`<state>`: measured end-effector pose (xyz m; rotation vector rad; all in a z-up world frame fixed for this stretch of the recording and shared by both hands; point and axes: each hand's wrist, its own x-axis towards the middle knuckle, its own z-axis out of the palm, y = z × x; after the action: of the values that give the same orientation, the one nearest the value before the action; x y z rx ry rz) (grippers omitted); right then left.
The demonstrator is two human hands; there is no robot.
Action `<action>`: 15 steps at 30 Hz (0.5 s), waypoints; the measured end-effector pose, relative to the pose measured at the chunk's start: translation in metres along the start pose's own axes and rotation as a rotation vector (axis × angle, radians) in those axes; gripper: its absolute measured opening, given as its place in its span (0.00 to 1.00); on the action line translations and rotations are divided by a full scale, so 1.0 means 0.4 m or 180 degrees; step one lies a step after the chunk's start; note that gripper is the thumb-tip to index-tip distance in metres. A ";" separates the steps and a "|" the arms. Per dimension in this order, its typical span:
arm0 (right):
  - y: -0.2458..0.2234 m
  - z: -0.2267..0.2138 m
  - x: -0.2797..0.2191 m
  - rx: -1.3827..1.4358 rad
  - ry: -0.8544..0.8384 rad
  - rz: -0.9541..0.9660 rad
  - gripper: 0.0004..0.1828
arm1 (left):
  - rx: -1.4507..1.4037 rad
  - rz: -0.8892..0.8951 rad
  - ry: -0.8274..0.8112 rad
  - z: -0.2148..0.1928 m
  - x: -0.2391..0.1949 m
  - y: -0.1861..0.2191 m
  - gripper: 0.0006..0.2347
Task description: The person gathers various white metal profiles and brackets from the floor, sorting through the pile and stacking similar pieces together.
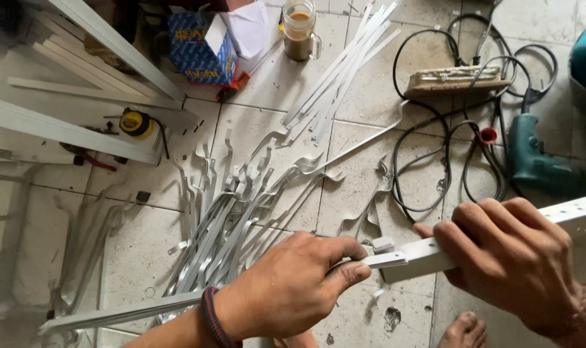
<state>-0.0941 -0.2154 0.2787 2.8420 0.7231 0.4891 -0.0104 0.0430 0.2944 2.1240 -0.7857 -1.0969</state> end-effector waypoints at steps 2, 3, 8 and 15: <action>-0.013 -0.013 0.016 0.0052 0.0204 0.0053 0.23 | -0.0130 -0.0085 -0.0196 -0.015 -0.001 0.008 0.11; -0.013 -0.011 0.011 0.0067 0.0203 0.0035 0.23 | -0.0145 -0.0101 -0.0188 -0.017 0.001 0.005 0.11; -0.011 0.009 -0.024 -0.0001 -0.0021 0.0440 0.12 | -0.0472 0.0178 0.0184 -0.004 0.005 -0.021 0.11; 0.006 -0.017 -0.066 0.0253 -0.0430 -0.0072 0.22 | -0.0187 -0.0006 0.0071 0.002 -0.002 -0.002 0.17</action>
<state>-0.1173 -0.2301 0.2785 2.9022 0.7645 0.2674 -0.0114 0.0439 0.2938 2.0849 -0.7325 -1.0823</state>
